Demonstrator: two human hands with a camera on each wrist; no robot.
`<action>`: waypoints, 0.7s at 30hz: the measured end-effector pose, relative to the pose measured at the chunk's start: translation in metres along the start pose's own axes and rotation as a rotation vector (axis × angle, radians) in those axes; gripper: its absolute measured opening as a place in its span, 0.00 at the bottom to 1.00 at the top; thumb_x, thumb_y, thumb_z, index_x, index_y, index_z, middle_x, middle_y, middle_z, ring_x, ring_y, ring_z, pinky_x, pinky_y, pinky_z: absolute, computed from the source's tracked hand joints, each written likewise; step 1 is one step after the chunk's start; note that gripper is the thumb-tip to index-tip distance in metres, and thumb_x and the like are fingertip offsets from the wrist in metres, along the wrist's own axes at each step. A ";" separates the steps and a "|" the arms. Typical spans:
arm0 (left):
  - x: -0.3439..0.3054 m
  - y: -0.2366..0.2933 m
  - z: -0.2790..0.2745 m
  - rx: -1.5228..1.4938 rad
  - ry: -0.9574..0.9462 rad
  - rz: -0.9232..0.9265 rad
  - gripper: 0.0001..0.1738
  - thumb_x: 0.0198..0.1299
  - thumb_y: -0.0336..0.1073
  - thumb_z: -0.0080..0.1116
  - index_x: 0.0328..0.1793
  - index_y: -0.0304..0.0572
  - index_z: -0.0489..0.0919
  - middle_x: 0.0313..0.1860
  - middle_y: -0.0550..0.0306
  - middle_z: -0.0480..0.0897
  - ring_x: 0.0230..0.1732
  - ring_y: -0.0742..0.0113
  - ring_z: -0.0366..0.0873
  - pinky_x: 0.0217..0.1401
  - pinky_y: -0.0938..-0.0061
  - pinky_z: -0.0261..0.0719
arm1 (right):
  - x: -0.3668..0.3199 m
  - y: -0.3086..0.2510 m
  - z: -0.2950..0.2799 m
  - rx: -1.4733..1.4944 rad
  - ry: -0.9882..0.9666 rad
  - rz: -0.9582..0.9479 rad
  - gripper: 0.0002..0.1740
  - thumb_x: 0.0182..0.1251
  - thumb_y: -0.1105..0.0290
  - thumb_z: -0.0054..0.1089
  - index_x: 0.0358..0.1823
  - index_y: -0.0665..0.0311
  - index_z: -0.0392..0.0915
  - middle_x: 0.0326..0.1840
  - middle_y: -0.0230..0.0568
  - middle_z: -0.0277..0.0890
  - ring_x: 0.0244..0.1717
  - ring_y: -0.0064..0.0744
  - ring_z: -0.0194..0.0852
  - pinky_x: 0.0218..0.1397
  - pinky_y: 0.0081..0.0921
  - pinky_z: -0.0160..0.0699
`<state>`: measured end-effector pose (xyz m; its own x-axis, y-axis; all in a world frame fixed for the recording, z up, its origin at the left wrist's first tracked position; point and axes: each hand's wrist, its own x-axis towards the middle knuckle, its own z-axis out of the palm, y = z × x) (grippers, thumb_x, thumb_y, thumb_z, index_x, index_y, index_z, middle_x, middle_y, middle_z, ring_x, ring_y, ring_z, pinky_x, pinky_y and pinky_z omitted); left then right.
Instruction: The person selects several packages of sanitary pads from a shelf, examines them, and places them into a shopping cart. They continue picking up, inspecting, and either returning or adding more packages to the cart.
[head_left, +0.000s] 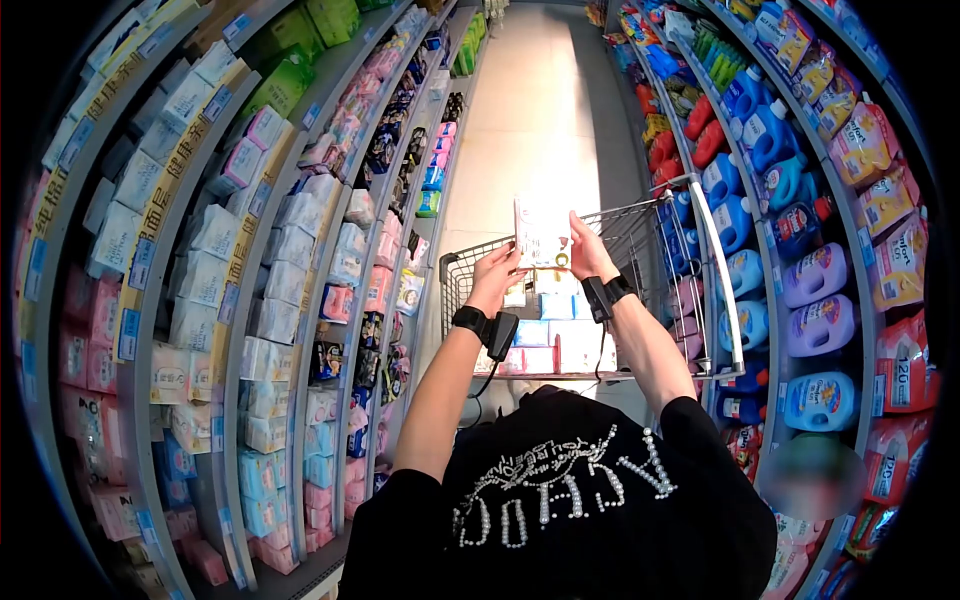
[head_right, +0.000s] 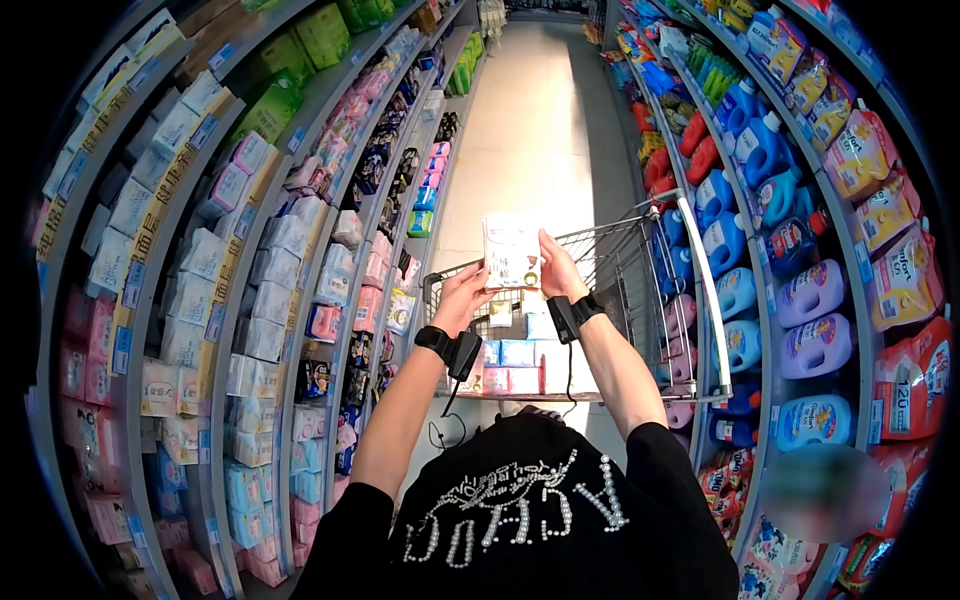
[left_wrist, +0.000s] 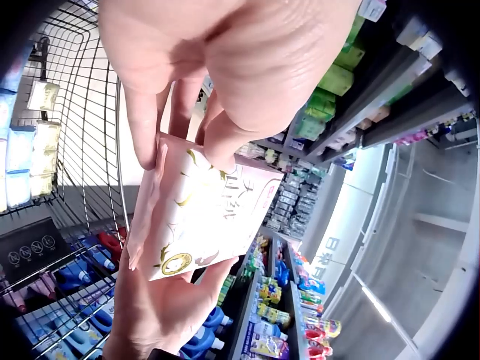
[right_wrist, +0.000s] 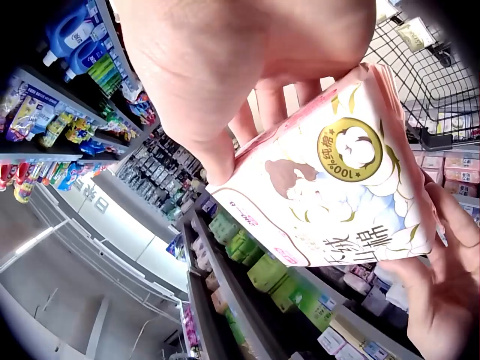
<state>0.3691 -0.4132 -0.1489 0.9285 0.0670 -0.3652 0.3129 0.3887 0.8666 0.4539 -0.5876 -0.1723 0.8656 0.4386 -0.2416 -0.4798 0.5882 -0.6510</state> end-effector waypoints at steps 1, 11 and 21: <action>0.004 -0.005 -0.003 0.004 -0.013 0.006 0.24 0.63 0.37 0.52 0.62 0.31 0.67 0.48 0.55 0.77 0.48 0.68 0.76 0.55 0.72 0.73 | -0.002 -0.001 0.000 -0.020 0.017 0.014 0.28 0.66 0.49 0.48 0.60 0.61 0.67 0.56 0.37 0.71 0.52 0.34 0.69 0.57 0.37 0.69; -0.038 0.019 -0.078 -0.135 0.188 0.140 0.23 0.58 0.38 0.60 0.57 0.35 0.71 0.44 0.58 0.78 0.44 0.71 0.77 0.47 0.75 0.76 | 0.038 0.052 0.085 -0.182 -0.206 0.137 0.24 0.69 0.51 0.44 0.57 0.59 0.67 0.56 0.36 0.72 0.56 0.36 0.69 0.55 0.42 0.71; -0.254 0.120 -0.194 0.005 0.858 0.480 0.26 0.53 0.39 0.64 0.58 0.41 0.72 0.48 0.58 0.78 0.46 0.71 0.76 0.45 0.74 0.74 | -0.011 0.172 0.345 -0.533 -0.950 0.155 0.29 0.61 0.67 0.59 0.62 0.61 0.60 0.47 0.31 0.72 0.47 0.21 0.69 0.50 0.21 0.68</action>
<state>0.1322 -0.2055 -0.0176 0.4972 0.8624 -0.0955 -0.0569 0.1423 0.9882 0.3125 -0.2572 -0.0337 0.2282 0.9611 0.1557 -0.2524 0.2128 -0.9439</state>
